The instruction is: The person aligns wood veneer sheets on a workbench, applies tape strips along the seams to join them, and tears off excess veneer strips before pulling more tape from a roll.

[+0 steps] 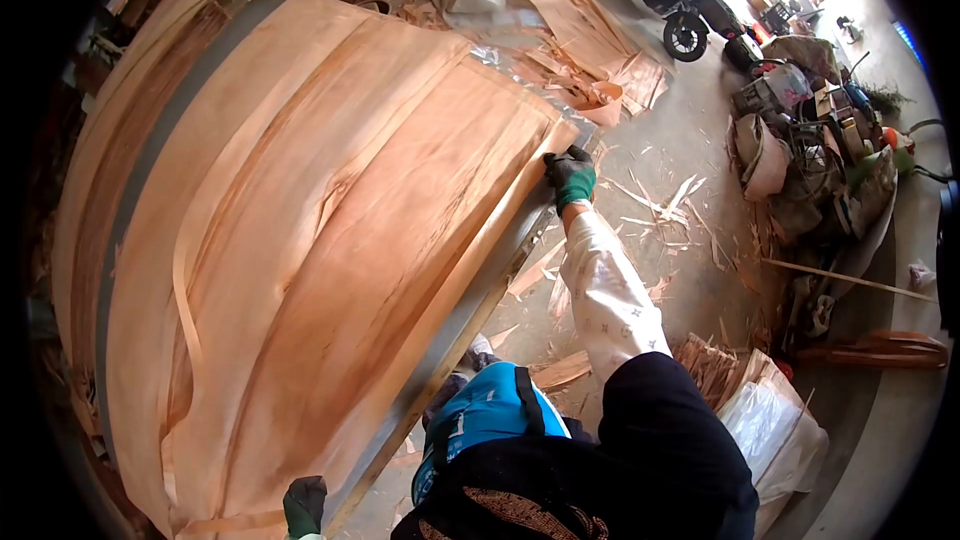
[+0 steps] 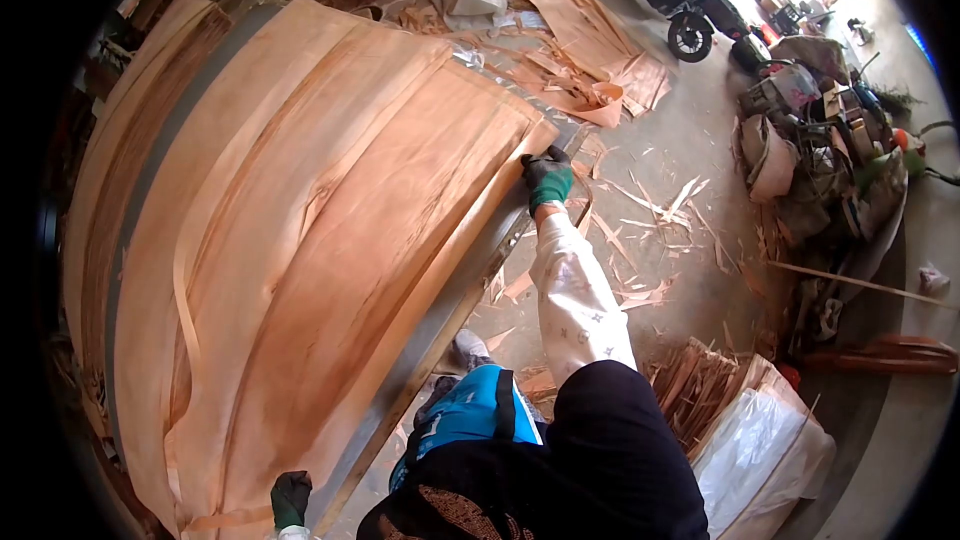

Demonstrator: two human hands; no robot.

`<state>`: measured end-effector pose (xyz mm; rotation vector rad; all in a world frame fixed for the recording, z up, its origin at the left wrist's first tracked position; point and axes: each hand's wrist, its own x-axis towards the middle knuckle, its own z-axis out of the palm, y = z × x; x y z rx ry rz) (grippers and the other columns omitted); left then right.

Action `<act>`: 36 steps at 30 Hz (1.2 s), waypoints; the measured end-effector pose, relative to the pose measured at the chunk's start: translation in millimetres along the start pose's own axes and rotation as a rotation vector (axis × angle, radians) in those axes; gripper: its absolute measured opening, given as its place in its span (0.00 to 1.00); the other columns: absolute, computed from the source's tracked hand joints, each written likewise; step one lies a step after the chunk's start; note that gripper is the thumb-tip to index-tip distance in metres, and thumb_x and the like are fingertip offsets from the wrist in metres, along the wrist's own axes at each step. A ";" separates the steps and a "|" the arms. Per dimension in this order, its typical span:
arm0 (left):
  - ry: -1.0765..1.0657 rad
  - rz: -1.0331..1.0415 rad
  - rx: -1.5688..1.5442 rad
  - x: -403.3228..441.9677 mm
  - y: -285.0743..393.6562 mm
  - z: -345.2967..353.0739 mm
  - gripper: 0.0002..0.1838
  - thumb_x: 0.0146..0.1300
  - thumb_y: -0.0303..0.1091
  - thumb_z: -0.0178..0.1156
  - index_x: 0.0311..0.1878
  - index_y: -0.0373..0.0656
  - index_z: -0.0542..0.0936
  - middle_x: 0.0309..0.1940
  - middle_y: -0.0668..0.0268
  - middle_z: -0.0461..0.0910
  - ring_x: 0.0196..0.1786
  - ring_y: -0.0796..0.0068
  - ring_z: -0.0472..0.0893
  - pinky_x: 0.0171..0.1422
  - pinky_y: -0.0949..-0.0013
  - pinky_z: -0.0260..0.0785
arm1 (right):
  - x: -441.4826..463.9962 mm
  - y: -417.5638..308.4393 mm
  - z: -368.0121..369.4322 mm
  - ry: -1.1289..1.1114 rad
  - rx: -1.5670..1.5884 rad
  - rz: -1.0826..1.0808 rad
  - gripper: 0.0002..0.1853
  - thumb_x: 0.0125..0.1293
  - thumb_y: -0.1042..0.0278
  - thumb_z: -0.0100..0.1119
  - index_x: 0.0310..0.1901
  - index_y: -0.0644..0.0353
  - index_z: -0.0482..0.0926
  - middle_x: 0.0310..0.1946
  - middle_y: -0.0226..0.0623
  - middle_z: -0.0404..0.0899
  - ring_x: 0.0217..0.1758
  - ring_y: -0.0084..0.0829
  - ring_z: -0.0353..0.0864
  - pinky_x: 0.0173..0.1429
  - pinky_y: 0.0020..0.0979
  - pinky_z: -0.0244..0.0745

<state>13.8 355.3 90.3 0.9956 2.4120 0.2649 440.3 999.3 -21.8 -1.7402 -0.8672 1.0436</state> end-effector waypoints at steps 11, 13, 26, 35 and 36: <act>0.051 -0.071 -0.137 9.0 54.9 8.6 0.07 0.52 0.33 0.68 0.26 0.41 0.82 0.23 0.58 0.83 0.29 0.64 0.83 0.38 0.64 0.74 | 27.7 3.7 2.0 0.229 -0.434 -0.282 0.23 0.46 0.58 0.74 0.43 0.61 0.82 0.37 0.49 0.84 0.41 0.48 0.84 0.47 0.37 0.77; 0.048 -0.078 -0.133 9.6 58.8 8.8 0.05 0.52 0.29 0.67 0.26 0.40 0.82 0.24 0.61 0.83 0.30 0.69 0.81 0.40 0.66 0.73 | 33.3 6.6 2.6 0.212 -0.457 -0.289 0.21 0.46 0.59 0.74 0.40 0.61 0.82 0.36 0.51 0.84 0.41 0.50 0.83 0.46 0.39 0.76; 0.050 -0.151 -0.189 -8.8 19.1 11.9 0.05 0.62 0.28 0.62 0.33 0.38 0.83 0.29 0.60 0.84 0.33 0.71 0.81 0.43 0.66 0.73 | 51.3 2.7 -1.8 0.122 -0.844 -0.782 0.49 0.52 0.52 0.67 0.71 0.68 0.54 0.69 0.55 0.60 0.73 0.45 0.59 0.76 0.34 0.55; 0.110 -0.200 -0.061 -39.5 13.6 19.7 0.11 0.57 0.41 0.67 0.33 0.43 0.83 0.30 0.52 0.83 0.36 0.48 0.82 0.40 0.56 0.73 | 45.8 -17.9 -11.5 -0.106 -1.012 -0.866 0.19 0.54 0.54 0.64 0.46 0.54 0.83 0.40 0.47 0.83 0.44 0.47 0.81 0.49 0.44 0.75; 0.126 -0.259 -0.047 -40.8 17.5 20.2 0.13 0.55 0.44 0.68 0.31 0.43 0.82 0.28 0.53 0.82 0.34 0.48 0.82 0.38 0.54 0.73 | 50.9 -17.4 -13.0 -0.182 -0.954 -0.827 0.16 0.56 0.56 0.62 0.41 0.56 0.84 0.34 0.46 0.84 0.38 0.46 0.82 0.45 0.43 0.76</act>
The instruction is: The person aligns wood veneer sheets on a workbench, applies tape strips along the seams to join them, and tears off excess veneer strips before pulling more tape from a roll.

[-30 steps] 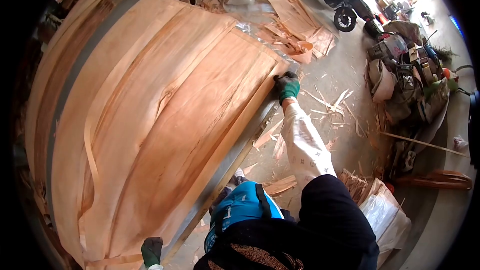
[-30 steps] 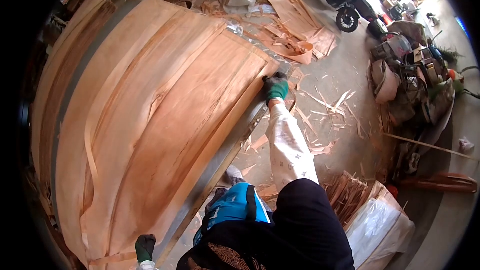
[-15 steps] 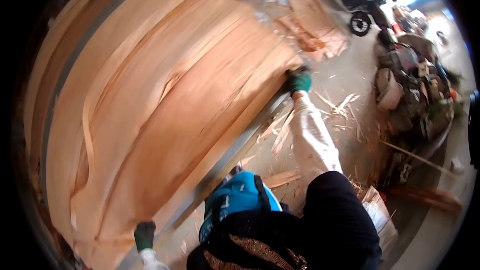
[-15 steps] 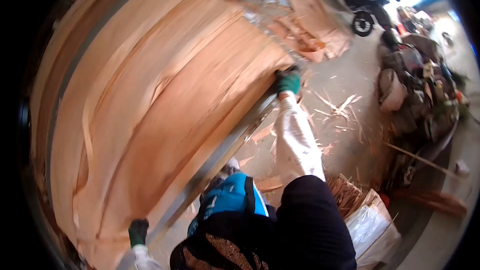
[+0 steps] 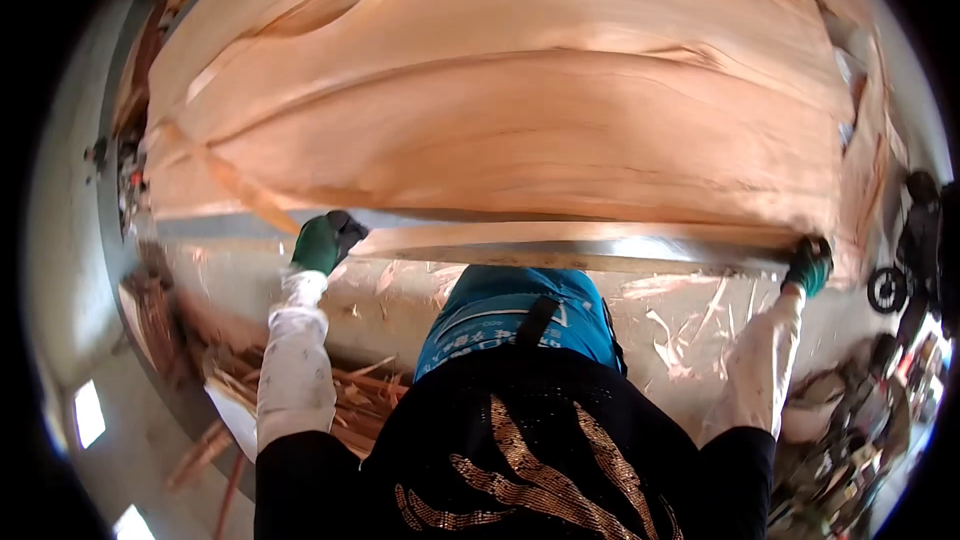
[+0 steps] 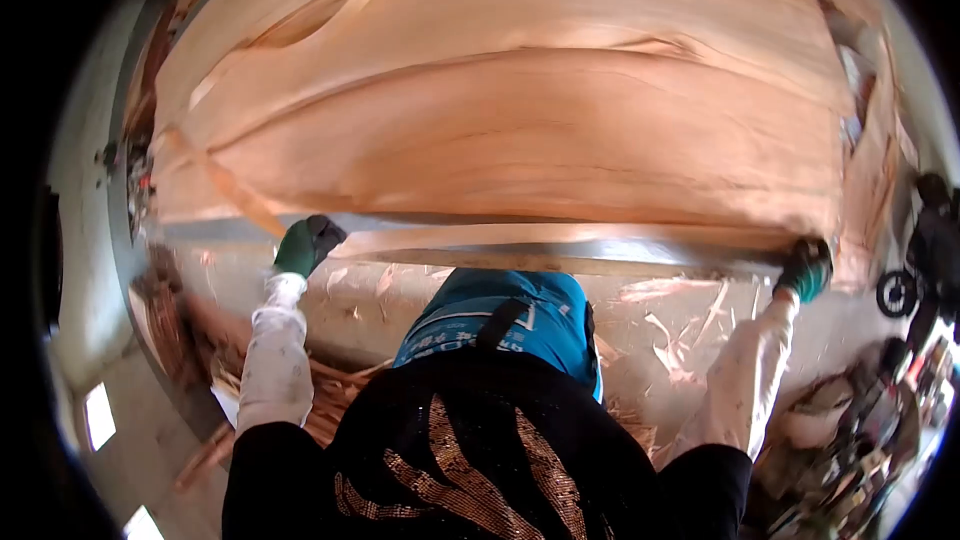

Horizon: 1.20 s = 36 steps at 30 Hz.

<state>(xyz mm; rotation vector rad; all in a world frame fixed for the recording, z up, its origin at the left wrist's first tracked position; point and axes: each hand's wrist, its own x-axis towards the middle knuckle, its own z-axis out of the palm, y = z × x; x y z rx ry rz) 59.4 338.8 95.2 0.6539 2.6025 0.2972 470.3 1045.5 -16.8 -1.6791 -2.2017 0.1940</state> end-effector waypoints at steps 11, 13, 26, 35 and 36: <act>0.246 -0.099 0.277 23.4 -1.4 11.3 0.18 0.52 0.53 0.67 0.27 0.47 0.80 0.23 0.59 0.82 0.31 0.53 0.82 0.37 0.52 0.71 | 11.4 20.2 9.2 -0.219 0.240 0.045 0.19 0.64 0.61 0.61 0.47 0.70 0.81 0.36 0.45 0.84 0.35 0.34 0.79 0.44 0.35 0.75; 0.237 -0.134 0.290 29.6 0.4 11.6 0.17 0.53 0.53 0.67 0.27 0.48 0.80 0.23 0.59 0.82 0.31 0.54 0.82 0.37 0.53 0.71 | 5.6 4.1 -0.1 -0.203 0.147 -0.025 0.18 0.63 0.60 0.60 0.45 0.69 0.81 0.37 0.46 0.84 0.35 0.35 0.80 0.44 0.36 0.74; 0.189 -0.204 0.378 70.3 -6.5 29.8 0.21 0.52 0.58 0.64 0.30 0.49 0.83 0.27 0.58 0.83 0.34 0.51 0.83 0.38 0.50 0.73 | 20.3 30.0 9.5 -0.243 0.211 0.044 0.22 0.58 0.61 0.66 0.51 0.68 0.79 0.40 0.43 0.84 0.36 0.31 0.80 0.40 0.31 0.75; 0.115 -0.245 0.317 82.6 -8.9 36.5 0.19 0.51 0.56 0.66 0.32 0.50 0.86 0.31 0.60 0.85 0.38 0.57 0.85 0.39 0.51 0.74 | -89.0 -146.4 -11.9 -0.324 0.563 -0.525 0.17 0.73 0.68 0.50 0.58 0.68 0.75 0.54 0.43 0.79 0.57 0.37 0.77 0.64 0.35 0.71; 0.122 -0.224 0.291 83.5 -11.6 39.1 0.19 0.51 0.56 0.66 0.32 0.50 0.86 0.31 0.60 0.85 0.38 0.58 0.85 0.39 0.51 0.74 | -154.0 -207.6 0.9 -0.588 0.787 -0.522 0.15 0.71 0.70 0.52 0.57 0.65 0.76 0.53 0.41 0.79 0.55 0.36 0.77 0.62 0.33 0.72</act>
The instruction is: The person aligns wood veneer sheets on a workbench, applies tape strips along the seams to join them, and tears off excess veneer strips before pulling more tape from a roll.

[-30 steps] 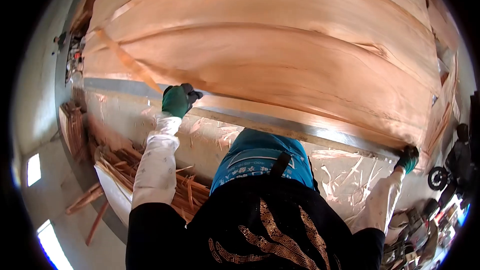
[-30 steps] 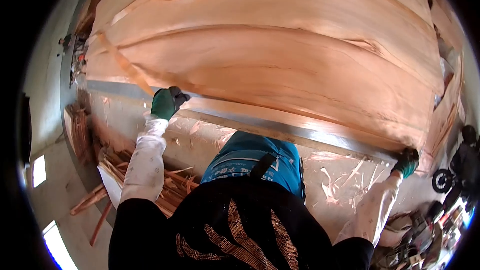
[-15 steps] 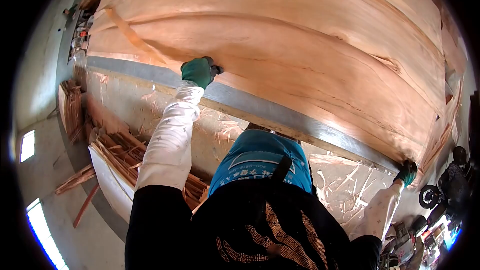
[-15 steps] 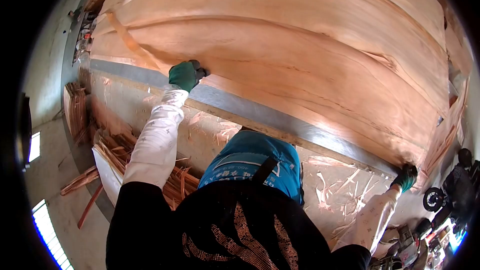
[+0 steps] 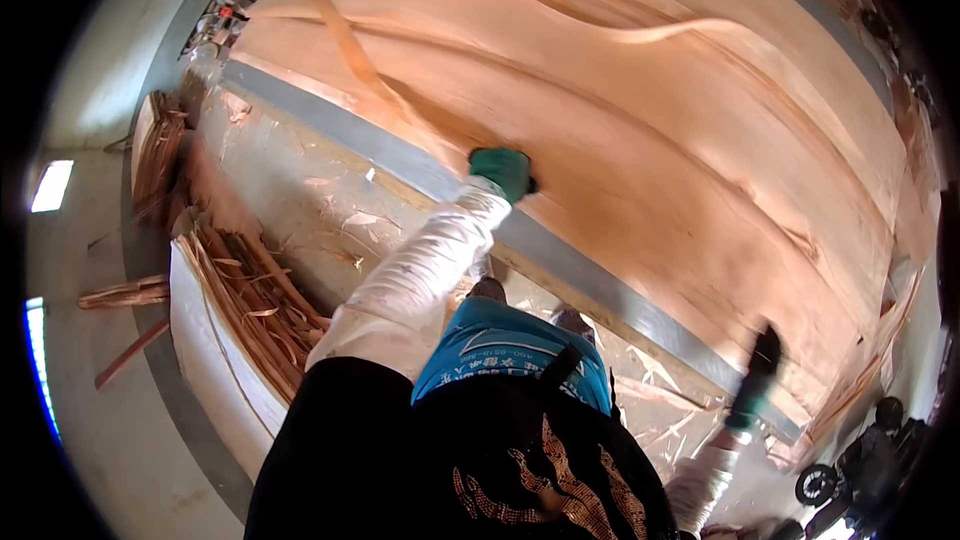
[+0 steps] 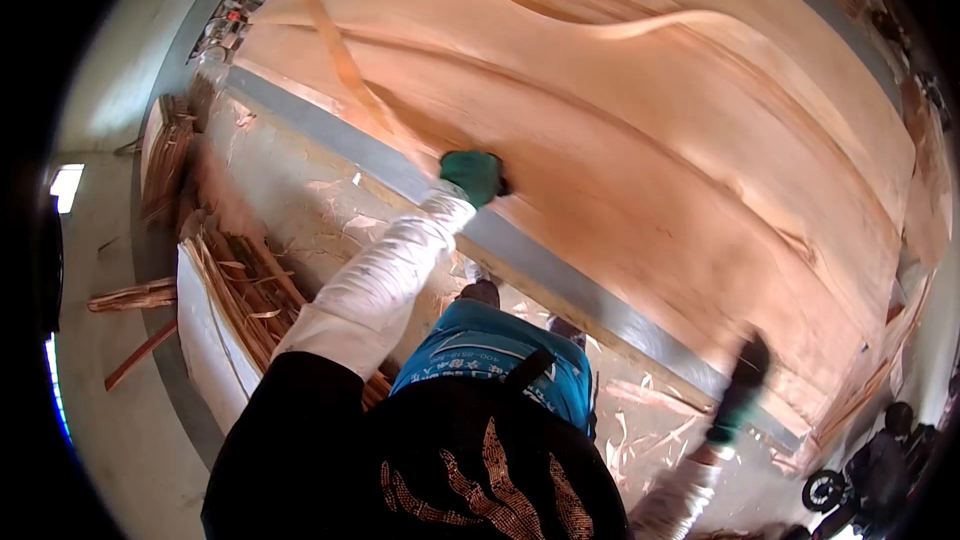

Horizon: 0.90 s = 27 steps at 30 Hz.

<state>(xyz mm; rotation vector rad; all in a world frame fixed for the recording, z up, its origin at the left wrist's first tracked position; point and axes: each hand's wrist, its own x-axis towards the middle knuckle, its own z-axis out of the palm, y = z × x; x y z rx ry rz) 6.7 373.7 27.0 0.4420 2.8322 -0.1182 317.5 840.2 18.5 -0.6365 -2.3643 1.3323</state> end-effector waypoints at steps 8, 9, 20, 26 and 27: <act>-0.271 0.455 -0.145 -8.4 -87.9 -41.6 0.24 0.53 0.56 0.65 0.46 0.49 0.83 0.42 0.58 0.84 0.48 0.56 0.82 0.55 0.54 0.70 | 24.7 -146.9 305.5 -0.643 -0.956 -0.832 0.07 0.52 0.68 0.61 0.33 0.57 0.79 0.34 0.42 0.79 0.39 0.43 0.78 0.44 0.42 0.75; -0.296 0.494 -0.021 -5.1 -116.5 -46.3 0.26 0.53 0.55 0.65 0.51 0.50 0.82 0.46 0.58 0.82 0.50 0.56 0.81 0.57 0.55 0.69 | 28.2 -148.2 305.3 -0.633 -0.799 -0.753 0.05 0.52 0.69 0.60 0.32 0.57 0.78 0.33 0.41 0.78 0.38 0.44 0.77 0.42 0.42 0.74; 0.088 0.632 0.137 71.0 -460.1 -56.0 0.16 0.52 0.36 0.63 0.47 0.57 0.83 0.39 0.73 0.82 0.50 0.69 0.79 0.76 0.47 0.46 | 24.9 -176.4 323.4 -0.486 -0.850 -0.148 0.06 0.54 0.63 0.64 0.25 0.54 0.79 0.26 0.41 0.79 0.30 0.44 0.80 0.34 0.41 0.76; -0.148 0.588 -0.455 72.0 -523.0 -58.1 0.03 0.53 0.31 0.64 0.33 0.49 0.83 0.30 0.66 0.84 0.37 0.61 0.83 0.50 0.60 0.72 | 24.4 -157.7 319.5 -0.471 -0.941 -0.218 0.05 0.50 0.66 0.63 0.24 0.56 0.79 0.24 0.43 0.79 0.31 0.46 0.80 0.35 0.40 0.76; -0.239 0.522 -0.498 67.4 -526.1 -59.4 0.05 0.57 0.36 0.64 0.32 0.45 0.82 0.28 0.63 0.84 0.35 0.61 0.83 0.44 0.62 0.73 | 24.4 -162.6 321.4 -0.447 -0.836 -0.171 0.05 0.48 0.66 0.63 0.22 0.56 0.79 0.24 0.43 0.79 0.30 0.46 0.80 0.35 0.41 0.76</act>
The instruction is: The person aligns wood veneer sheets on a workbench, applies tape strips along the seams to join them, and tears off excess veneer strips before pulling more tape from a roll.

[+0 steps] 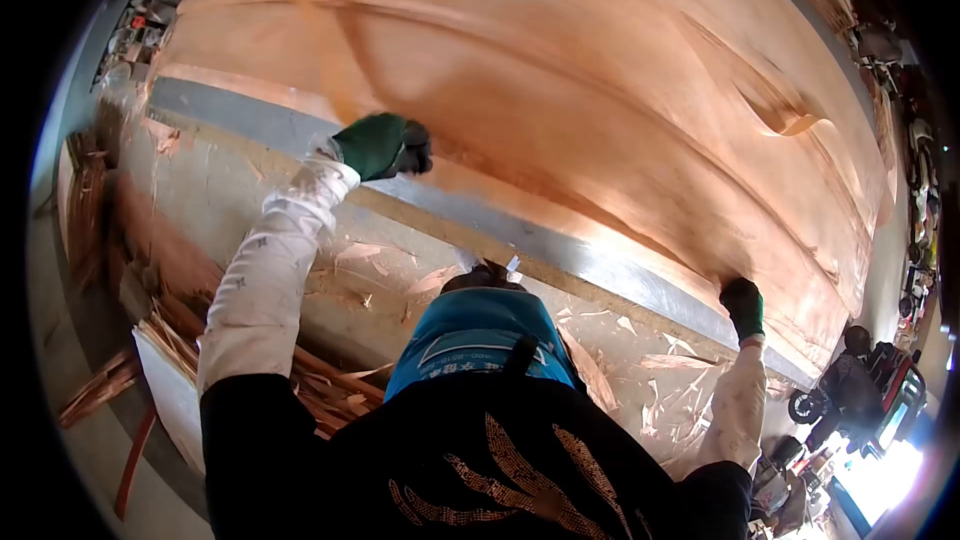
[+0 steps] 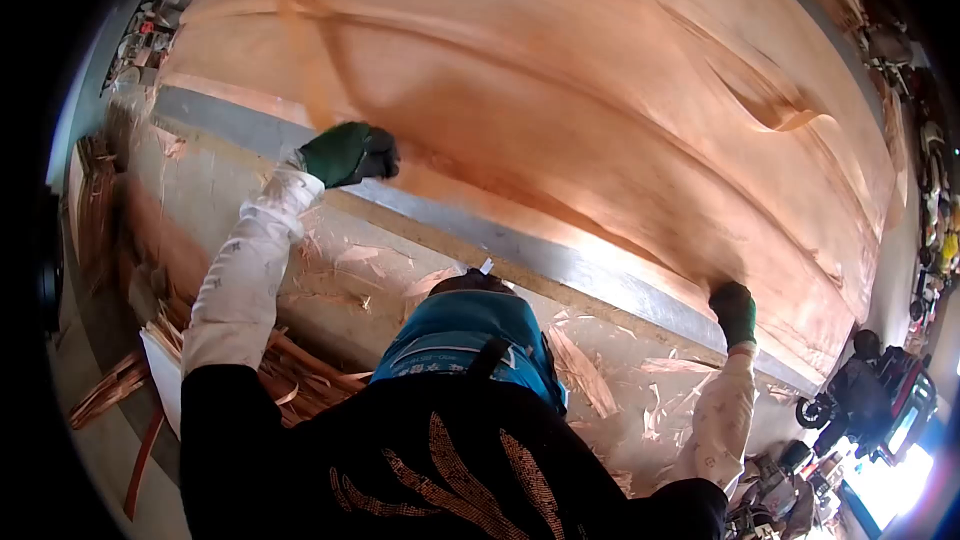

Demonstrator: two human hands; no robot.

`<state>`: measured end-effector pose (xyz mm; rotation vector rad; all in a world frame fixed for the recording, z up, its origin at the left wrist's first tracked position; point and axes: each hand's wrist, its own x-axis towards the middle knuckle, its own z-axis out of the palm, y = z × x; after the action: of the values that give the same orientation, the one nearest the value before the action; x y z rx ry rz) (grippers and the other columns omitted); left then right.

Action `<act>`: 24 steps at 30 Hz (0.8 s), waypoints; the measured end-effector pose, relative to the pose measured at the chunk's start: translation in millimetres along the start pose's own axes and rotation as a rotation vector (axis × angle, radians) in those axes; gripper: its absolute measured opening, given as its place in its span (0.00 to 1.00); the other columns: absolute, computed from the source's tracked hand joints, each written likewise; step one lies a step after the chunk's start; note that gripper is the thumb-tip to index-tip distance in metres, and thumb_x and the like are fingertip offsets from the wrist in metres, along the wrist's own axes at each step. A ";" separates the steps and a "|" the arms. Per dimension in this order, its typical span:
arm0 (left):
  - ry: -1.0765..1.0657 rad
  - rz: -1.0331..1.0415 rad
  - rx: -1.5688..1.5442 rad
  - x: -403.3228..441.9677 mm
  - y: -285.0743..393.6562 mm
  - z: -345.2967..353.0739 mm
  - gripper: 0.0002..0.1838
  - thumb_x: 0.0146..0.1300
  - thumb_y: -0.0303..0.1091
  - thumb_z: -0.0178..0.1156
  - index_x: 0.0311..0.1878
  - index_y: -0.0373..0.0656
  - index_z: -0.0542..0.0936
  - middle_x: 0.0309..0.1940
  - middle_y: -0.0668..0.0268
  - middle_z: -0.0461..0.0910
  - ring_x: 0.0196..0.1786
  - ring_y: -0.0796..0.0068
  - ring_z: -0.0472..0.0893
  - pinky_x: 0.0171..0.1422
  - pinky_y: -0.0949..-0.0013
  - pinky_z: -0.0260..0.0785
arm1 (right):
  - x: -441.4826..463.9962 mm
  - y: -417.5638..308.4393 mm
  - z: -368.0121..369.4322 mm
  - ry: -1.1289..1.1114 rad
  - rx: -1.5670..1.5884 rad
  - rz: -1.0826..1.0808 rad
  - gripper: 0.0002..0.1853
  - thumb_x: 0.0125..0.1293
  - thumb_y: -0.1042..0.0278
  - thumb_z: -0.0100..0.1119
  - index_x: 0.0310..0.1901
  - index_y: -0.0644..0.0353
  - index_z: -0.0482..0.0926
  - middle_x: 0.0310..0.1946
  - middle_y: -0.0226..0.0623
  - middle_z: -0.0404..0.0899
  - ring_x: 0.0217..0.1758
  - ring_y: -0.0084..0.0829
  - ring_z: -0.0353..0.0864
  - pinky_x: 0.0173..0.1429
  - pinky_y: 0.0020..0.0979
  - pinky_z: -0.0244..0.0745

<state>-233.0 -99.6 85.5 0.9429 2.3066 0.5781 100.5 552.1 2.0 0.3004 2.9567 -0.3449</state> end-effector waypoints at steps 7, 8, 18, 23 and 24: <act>0.229 -0.275 0.414 24.6 -4.2 24.9 0.19 0.50 0.54 0.69 0.27 0.46 0.82 0.26 0.55 0.82 0.34 0.54 0.83 0.39 0.54 0.74 | 3.2 16.6 8.6 -0.012 -0.454 -0.313 0.06 0.50 0.66 0.57 0.20 0.55 0.75 0.20 0.41 0.75 0.26 0.42 0.78 0.31 0.41 0.75; 0.238 -0.296 0.431 33.1 -10.8 30.8 0.20 0.49 0.55 0.68 0.28 0.46 0.83 0.26 0.56 0.82 0.34 0.53 0.82 0.39 0.53 0.74 | 2.8 16.2 9.6 -0.006 -0.445 -0.255 0.06 0.50 0.66 0.57 0.20 0.55 0.75 0.20 0.41 0.75 0.26 0.41 0.78 0.30 0.41 0.75; 0.080 -0.486 0.477 55.4 -4.9 36.9 0.19 0.51 0.55 0.63 0.36 0.51 0.87 0.35 0.57 0.85 0.42 0.54 0.84 0.49 0.55 0.76 | -13.6 -22.8 0.2 0.073 -0.655 -0.132 0.05 0.55 0.66 0.58 0.24 0.54 0.76 0.26 0.39 0.74 0.33 0.39 0.78 0.35 0.38 0.75; 0.023 -0.522 0.401 60.9 -7.9 27.7 0.21 0.50 0.55 0.65 0.39 0.50 0.87 0.41 0.57 0.84 0.47 0.55 0.83 0.54 0.56 0.75 | 33.4 -287.1 -31.5 0.108 0.411 -0.216 0.03 0.57 0.73 0.60 0.35 0.58 0.79 0.35 0.41 0.78 0.40 0.43 0.78 0.45 0.38 0.74; -0.021 -0.520 0.394 61.0 -3.0 21.9 0.21 0.49 0.55 0.66 0.39 0.50 0.87 0.40 0.56 0.84 0.47 0.55 0.83 0.54 0.56 0.75 | 45.9 -341.8 -23.9 0.056 0.550 -0.266 0.04 0.57 0.72 0.60 0.35 0.58 0.79 0.35 0.40 0.78 0.40 0.43 0.78 0.45 0.38 0.74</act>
<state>-255.9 -53.0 46.5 0.4628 2.5548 -0.1056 -20.3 240.3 89.5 -0.0318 2.8975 -1.2035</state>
